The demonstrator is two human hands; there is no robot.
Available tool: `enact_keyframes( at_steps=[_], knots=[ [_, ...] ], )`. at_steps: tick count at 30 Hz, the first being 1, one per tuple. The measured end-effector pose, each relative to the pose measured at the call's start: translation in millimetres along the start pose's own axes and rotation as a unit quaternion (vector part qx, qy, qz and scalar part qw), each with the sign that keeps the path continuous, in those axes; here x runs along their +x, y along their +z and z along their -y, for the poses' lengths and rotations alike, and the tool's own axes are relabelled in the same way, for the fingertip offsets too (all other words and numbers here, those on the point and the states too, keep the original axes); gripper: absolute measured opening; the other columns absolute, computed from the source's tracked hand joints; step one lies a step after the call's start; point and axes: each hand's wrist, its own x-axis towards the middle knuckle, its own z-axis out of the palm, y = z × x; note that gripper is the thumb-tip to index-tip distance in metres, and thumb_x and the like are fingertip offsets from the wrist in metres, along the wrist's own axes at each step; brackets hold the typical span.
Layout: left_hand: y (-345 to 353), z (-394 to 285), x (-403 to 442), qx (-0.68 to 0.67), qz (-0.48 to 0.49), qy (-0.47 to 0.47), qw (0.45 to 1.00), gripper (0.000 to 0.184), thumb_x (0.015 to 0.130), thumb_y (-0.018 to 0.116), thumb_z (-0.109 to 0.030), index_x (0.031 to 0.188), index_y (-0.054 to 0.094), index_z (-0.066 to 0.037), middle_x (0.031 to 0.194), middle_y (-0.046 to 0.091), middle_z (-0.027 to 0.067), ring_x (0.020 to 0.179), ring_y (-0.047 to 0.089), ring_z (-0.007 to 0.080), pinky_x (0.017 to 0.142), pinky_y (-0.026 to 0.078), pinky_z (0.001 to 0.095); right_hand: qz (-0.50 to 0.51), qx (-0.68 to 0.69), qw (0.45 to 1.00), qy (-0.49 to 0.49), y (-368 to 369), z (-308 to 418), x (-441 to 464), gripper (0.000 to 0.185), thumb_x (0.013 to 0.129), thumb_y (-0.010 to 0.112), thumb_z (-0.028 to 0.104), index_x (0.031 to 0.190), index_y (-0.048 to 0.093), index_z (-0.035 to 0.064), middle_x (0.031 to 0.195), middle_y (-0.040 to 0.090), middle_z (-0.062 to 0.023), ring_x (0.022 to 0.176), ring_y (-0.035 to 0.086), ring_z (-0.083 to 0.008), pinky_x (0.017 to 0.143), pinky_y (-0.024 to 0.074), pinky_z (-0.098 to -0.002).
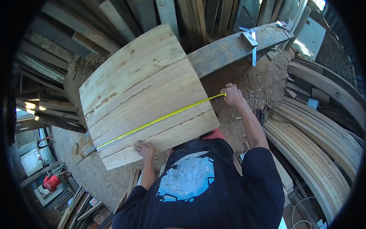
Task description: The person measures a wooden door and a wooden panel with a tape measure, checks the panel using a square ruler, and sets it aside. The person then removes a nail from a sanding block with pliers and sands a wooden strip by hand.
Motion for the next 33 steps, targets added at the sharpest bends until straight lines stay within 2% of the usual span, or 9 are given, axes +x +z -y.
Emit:
enact_keyframes(
  at_steps=[1, 2, 5, 8, 20, 24, 26, 30, 33],
  knots=[
    [7, -11, -8, 0.016, 0.001, 0.031, 0.999, 0.081, 0.093, 0.05, -0.037, 0.158, 0.019, -0.001, 0.154, 0.017, 0.0463, 0.144, 0.014, 0.0626, 0.118, 0.017, 0.0659, 0.009, 0.004, 1.0, -0.001, 0, -10, 3, 0.042, 0.075, 0.069, 0.009, 0.115, 0.075, 0.0192, 0.133, 0.058, -0.0158, 0.124, 0.054, -0.0381, 0.101, 0.0499, -0.0474],
    [13, -20, -15, 0.013, -0.01, 0.077, 0.997, 0.082, 0.092, 0.052, -0.035, 0.156, 0.02, 0.005, 0.152, 0.018, 0.0475, 0.143, 0.014, 0.0643, 0.118, 0.014, 0.067, 0.019, 0.007, 1.0, -0.003, -2, -14, 6, 0.042, 0.075, 0.07, 0.01, 0.115, 0.075, 0.0195, 0.133, 0.057, -0.0152, 0.125, 0.053, -0.0377, 0.101, 0.0498, -0.0479],
    [16, -33, -15, 0.031, -0.01, 0.12, 0.992, 0.085, 0.093, 0.055, -0.035, 0.153, 0.019, 0.012, 0.152, 0.017, 0.0473, 0.143, 0.011, 0.0651, 0.119, 0.01, 0.0673, 0.046, 0.02, 0.999, -0.01, -8, -19, 9, 0.042, 0.076, 0.071, 0.011, 0.117, 0.075, 0.0207, 0.136, 0.055, -0.0137, 0.127, 0.052, -0.037, 0.101, 0.0495, -0.0497],
    [4, -35, -14, 0.029, 0.048, 0.108, 0.993, 0.086, 0.094, 0.055, -0.037, 0.151, 0.018, 0.017, 0.153, 0.016, 0.0474, 0.144, 0.006, 0.0649, 0.119, 0.007, 0.0671, 0.059, 0.032, 0.998, -0.012, -11, -20, 10, 0.043, 0.076, 0.072, 0.011, 0.118, 0.074, 0.0213, 0.136, 0.055, -0.0131, 0.129, 0.051, -0.0367, 0.102, 0.0491, -0.0514],
    [-15, -47, -13, 0.037, 0.127, 0.089, 0.987, 0.086, 0.096, 0.051, -0.039, 0.152, 0.014, 0.016, 0.153, 0.013, 0.0487, 0.145, 0.0, 0.0641, 0.119, 0.003, 0.0664, 0.064, 0.046, 0.997, -0.018, 7, -32, 10, 0.044, 0.077, 0.069, 0.01, 0.119, 0.073, 0.0247, 0.136, 0.054, -0.0113, 0.13, 0.049, -0.035, 0.099, 0.0489, -0.0533],
    [-10, -44, -14, 0.042, 0.101, 0.073, 0.991, 0.086, 0.094, 0.052, -0.038, 0.152, 0.016, 0.015, 0.151, 0.015, 0.0497, 0.144, 0.003, 0.0649, 0.119, 0.005, 0.0664, 0.025, 0.039, 0.999, -0.019, 3, -22, 5, 0.038, 0.076, 0.069, 0.008, 0.112, 0.075, 0.0183, 0.128, 0.059, -0.0127, 0.123, 0.054, -0.0377, 0.098, 0.0503, -0.0495],
    [-2, -46, -13, 0.034, 0.071, 0.054, 0.995, 0.086, 0.093, 0.054, -0.037, 0.151, 0.018, 0.015, 0.151, 0.016, 0.0496, 0.144, 0.006, 0.0655, 0.119, 0.007, 0.0664, 0.045, 0.033, 0.998, -0.017, -1, -14, 7, 0.037, 0.077, 0.067, 0.006, 0.111, 0.075, 0.0186, 0.127, 0.059, -0.0116, 0.122, 0.054, -0.0373, 0.096, 0.0508, -0.0498],
    [9, -54, -5, -0.013, -0.011, 0.112, 0.994, 0.083, 0.089, 0.056, -0.034, 0.149, 0.026, 0.015, 0.15, 0.019, 0.0495, 0.142, 0.011, 0.066, 0.119, 0.009, 0.0671, 0.059, 0.028, 0.998, -0.009, -14, 16, 6, 0.035, 0.079, 0.063, 0.006, 0.109, 0.075, 0.0175, 0.122, 0.063, -0.0102, 0.12, 0.056, -0.0353, 0.097, 0.0497, -0.0505],
    [8, -65, 4, -0.035, -0.039, 0.152, 0.987, 0.082, 0.088, 0.058, -0.033, 0.148, 0.029, 0.014, 0.152, 0.02, 0.0472, 0.143, 0.013, 0.0645, 0.119, 0.01, 0.0671, 0.038, 0.02, 0.996, -0.072, 5, 16, 15, 0.031, 0.08, 0.06, 0.009, 0.107, 0.074, 0.0152, 0.116, 0.067, -0.0116, 0.117, 0.058, -0.0338, 0.098, 0.0481, -0.0507]
  ],
)
